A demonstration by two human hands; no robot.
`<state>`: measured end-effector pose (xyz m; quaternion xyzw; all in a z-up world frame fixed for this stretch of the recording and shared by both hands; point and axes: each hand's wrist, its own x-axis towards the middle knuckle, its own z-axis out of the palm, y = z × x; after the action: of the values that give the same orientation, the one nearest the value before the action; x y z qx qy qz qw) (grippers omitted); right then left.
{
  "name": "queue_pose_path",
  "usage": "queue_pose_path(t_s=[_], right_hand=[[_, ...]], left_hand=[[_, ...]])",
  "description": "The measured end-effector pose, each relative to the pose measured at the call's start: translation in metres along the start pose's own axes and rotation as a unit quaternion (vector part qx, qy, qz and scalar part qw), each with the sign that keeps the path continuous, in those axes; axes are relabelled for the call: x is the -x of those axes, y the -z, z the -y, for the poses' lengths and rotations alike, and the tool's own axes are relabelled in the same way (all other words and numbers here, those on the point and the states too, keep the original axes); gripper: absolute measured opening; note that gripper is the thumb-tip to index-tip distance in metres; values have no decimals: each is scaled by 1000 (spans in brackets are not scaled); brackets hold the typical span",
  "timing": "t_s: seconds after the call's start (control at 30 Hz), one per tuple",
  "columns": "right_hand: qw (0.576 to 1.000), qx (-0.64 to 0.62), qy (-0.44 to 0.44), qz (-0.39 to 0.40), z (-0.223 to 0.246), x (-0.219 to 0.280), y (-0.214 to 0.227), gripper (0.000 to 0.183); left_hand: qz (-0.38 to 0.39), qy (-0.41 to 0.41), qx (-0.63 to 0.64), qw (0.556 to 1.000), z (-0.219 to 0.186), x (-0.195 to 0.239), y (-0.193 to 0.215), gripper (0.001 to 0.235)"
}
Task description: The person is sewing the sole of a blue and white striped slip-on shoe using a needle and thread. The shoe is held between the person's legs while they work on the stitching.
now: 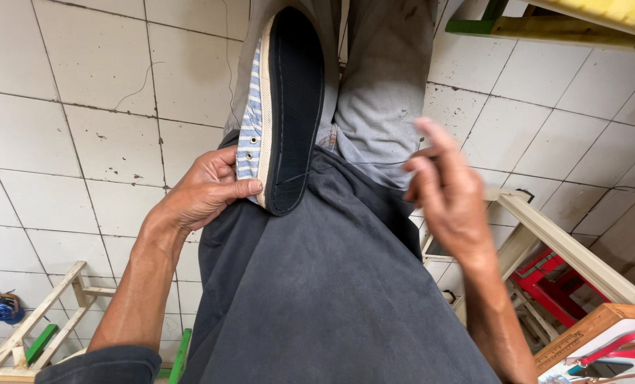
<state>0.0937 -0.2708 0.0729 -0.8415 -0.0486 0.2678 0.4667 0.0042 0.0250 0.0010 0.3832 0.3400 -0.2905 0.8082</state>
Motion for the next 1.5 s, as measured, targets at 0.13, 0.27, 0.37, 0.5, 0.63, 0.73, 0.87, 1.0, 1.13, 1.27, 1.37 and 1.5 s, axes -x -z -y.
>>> queue_pose_path(t_s=[0.13,0.27,0.37,0.5,0.63,0.73,0.87,1.0,1.13,1.27,1.37,1.5], right_hand=[[995,8,24,101,10,0,-40,46],[981,-10,95,170,18,-3,-60,34],[977,-25,116,177,19,-3,-64,32],[976,-40,114,182,20,-6,-64,30],[975,-49,110,184,17,-6,-67,29],[976,-53,111,179,17,-8,-67,28],[976,-57,102,184,15,-8,-66,28],[976,-61,92,189,12,-8,-65,27],[975,-60,92,194,14,-11,-63,27],[975,-54,94,194,15,-14,-59,25],[976,-43,90,193,21,-16,-47,24],[977,-12,83,197,24,-22,-32,21]], left_hand=[[-15,-9,-2,1000,-1,3,-5,43],[-10,-16,-12,1000,1,0,-5,43],[-6,-14,-16,1000,1,-1,-5,42],[-6,-12,-20,1000,-3,0,-8,42],[-10,-9,-22,1000,-5,2,-11,42],[-12,-11,-21,1000,-6,2,-12,41],[-11,-9,-26,1000,-7,2,-13,40],[-10,-8,-29,999,-8,1,-14,40],[-12,-11,-30,999,-9,1,-15,39],[-5,-14,-48,999,-12,3,-18,39],[11,-16,-89,996,-25,9,-30,39],[33,-26,-154,987,-33,9,-41,38]])
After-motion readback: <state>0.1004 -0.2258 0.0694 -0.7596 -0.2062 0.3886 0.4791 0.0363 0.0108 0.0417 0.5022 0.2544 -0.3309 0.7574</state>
